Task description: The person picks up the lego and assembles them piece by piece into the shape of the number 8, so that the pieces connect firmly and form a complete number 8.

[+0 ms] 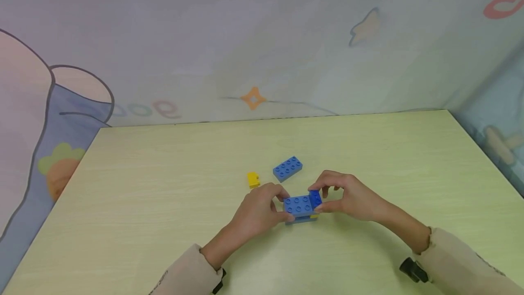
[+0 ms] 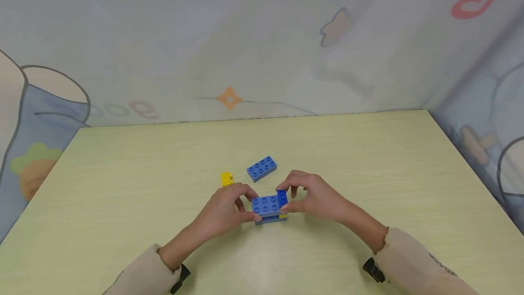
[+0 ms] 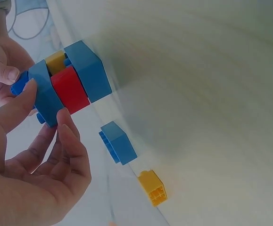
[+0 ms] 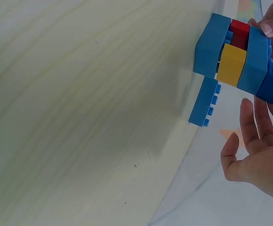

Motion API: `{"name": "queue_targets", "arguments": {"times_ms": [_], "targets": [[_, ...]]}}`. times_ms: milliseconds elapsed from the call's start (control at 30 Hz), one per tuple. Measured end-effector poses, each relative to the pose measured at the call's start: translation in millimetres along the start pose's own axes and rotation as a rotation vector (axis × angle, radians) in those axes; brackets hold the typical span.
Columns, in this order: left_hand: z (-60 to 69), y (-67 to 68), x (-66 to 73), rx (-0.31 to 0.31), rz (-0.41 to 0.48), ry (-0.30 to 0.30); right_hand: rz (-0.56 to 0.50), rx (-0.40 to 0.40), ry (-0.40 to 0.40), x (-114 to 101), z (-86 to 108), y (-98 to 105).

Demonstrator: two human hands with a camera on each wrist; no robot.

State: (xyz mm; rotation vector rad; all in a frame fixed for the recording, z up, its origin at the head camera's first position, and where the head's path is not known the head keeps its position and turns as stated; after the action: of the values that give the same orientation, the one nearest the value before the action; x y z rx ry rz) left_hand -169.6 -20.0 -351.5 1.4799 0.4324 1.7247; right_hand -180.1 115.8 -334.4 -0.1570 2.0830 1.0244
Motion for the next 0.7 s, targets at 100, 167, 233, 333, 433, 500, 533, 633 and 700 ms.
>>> {"name": "queue_targets", "arguments": {"times_ms": [100,167,233,333,433,500,533,633,700], "targets": [[0.0,-0.1,-0.1,-0.005,-0.002,-0.003,-0.003,0.0,-0.004,0.1,-0.2,-0.3],[-0.1,0.0,-0.5,-0.008,-0.004,-0.003,-0.005,0.001,-0.002,-0.1,-0.5,-0.5],[0.1,0.2,-1.0,-0.014,-0.003,-0.004,-0.008,0.002,0.001,-0.4,-0.5,-0.7],[-0.2,1.3,-2.2,-0.023,0.001,-0.008,-0.008,0.004,0.005,-0.3,-0.1,-0.5],[-0.7,4.9,-4.6,-0.024,0.028,-0.017,-0.007,0.002,-0.002,0.7,0.1,-0.5],[-1.2,9.1,-6.3,-0.009,0.045,-0.028,-0.005,-0.004,-0.015,1.6,0.0,-0.5],[-1.5,11.5,-7.4,0.001,0.054,-0.033,-0.005,-0.008,-0.024,2.1,0.0,-0.8],[-2.3,18.7,-10.8,0.03,0.072,-0.043,-0.005,-0.014,-0.046,3.5,0.0,-0.9],[-3.4,22.4,-14.0,0.048,0.07,-0.036,-0.009,-0.017,-0.057,4.2,0.2,-1.2]]}}
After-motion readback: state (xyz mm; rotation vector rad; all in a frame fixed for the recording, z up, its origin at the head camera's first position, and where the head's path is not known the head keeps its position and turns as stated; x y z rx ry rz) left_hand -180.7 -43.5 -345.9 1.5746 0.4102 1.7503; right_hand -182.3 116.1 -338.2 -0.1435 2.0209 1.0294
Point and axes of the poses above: each hand's wrist, its own z-axis away from the middle knuckle, its own y-axis out of the back of the hand, x = y × z, the point moved 9 cm from there along -z, towards the middle knuckle, and after that the axes turned 13 degrees about y, right-handed, at the moved point
